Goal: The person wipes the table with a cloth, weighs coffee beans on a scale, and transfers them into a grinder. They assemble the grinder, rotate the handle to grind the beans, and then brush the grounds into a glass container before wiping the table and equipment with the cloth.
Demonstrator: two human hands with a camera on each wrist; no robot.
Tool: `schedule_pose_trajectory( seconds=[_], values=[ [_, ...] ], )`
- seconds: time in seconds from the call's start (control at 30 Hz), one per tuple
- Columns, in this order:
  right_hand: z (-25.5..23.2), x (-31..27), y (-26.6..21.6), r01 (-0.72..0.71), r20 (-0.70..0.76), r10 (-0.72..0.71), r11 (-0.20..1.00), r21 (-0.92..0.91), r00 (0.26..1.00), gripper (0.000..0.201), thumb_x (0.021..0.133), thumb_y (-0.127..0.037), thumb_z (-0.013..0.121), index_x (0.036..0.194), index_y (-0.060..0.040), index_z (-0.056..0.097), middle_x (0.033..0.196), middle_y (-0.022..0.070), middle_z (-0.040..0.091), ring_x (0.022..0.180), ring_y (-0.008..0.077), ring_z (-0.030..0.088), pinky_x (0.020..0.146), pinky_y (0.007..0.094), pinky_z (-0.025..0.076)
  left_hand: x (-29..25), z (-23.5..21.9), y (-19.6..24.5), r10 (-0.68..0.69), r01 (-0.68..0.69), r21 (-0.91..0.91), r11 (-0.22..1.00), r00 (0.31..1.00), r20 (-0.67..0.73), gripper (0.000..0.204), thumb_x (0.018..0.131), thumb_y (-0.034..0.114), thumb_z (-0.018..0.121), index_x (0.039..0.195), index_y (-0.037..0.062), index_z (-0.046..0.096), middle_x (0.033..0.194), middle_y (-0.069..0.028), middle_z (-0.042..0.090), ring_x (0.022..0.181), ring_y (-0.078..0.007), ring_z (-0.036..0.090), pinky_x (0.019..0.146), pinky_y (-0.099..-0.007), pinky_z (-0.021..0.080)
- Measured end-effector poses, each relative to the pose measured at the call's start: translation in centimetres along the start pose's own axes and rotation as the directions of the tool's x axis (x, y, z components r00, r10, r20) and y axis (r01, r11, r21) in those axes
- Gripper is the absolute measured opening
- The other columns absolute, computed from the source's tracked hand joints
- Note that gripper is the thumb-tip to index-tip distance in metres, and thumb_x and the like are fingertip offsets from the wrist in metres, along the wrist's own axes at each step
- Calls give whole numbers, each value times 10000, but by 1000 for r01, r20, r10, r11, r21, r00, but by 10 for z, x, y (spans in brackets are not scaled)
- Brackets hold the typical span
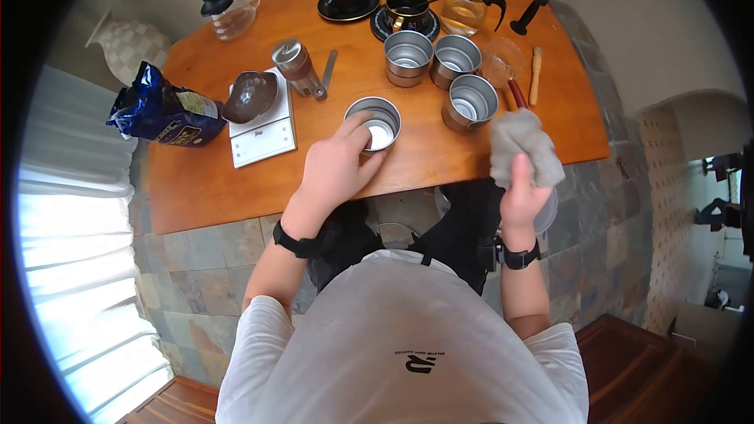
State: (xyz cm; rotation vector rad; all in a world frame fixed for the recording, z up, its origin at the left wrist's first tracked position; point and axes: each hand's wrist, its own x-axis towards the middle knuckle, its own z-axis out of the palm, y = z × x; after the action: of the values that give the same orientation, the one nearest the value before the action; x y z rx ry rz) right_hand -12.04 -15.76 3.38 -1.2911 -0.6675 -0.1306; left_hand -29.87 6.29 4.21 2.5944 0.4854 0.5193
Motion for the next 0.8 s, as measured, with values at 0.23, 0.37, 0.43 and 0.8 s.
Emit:
schedule_pose_trajectory(
  seconds=[0.23,0.37,0.43,0.8],
  values=[
    [97,11,-35,540,618,-264,781,-314,741,272,769,-42,652,1034,22,649,961,149,657,937,309,634,788,357,522,-13,25,2,-81,67,-50,997,912,-402,731,696,243,846,1293,34,479,1257,-231,585,1014,-361,648,852,-417,518],
    [130,10,-13,593,828,-82,737,-324,554,189,715,-130,633,855,-3,643,904,150,648,871,347,597,755,446,505,-4,50,-22,-112,50,-232,971,959,-262,609,704,214,813,1212,13,544,1167,-217,619,1051,-400,602,883,-450,501],
    [138,19,-15,560,885,86,745,-363,458,240,766,-227,597,771,6,654,845,172,670,831,359,617,739,470,498,2,46,-23,-91,5,-390,921,975,-201,628,658,215,829,1195,30,560,1147,-193,627,1076,-409,581,887,-463,493],
    [99,11,-35,-987,715,681,104,119,158,410,989,-410,570,1038,-12,656,878,41,682,720,117,648,627,262,513,-43,30,8,-250,-14,-844,537,953,-174,778,743,276,807,1357,13,406,1202,-154,539,1105,-255,567,989,-379,453]
  ],
)
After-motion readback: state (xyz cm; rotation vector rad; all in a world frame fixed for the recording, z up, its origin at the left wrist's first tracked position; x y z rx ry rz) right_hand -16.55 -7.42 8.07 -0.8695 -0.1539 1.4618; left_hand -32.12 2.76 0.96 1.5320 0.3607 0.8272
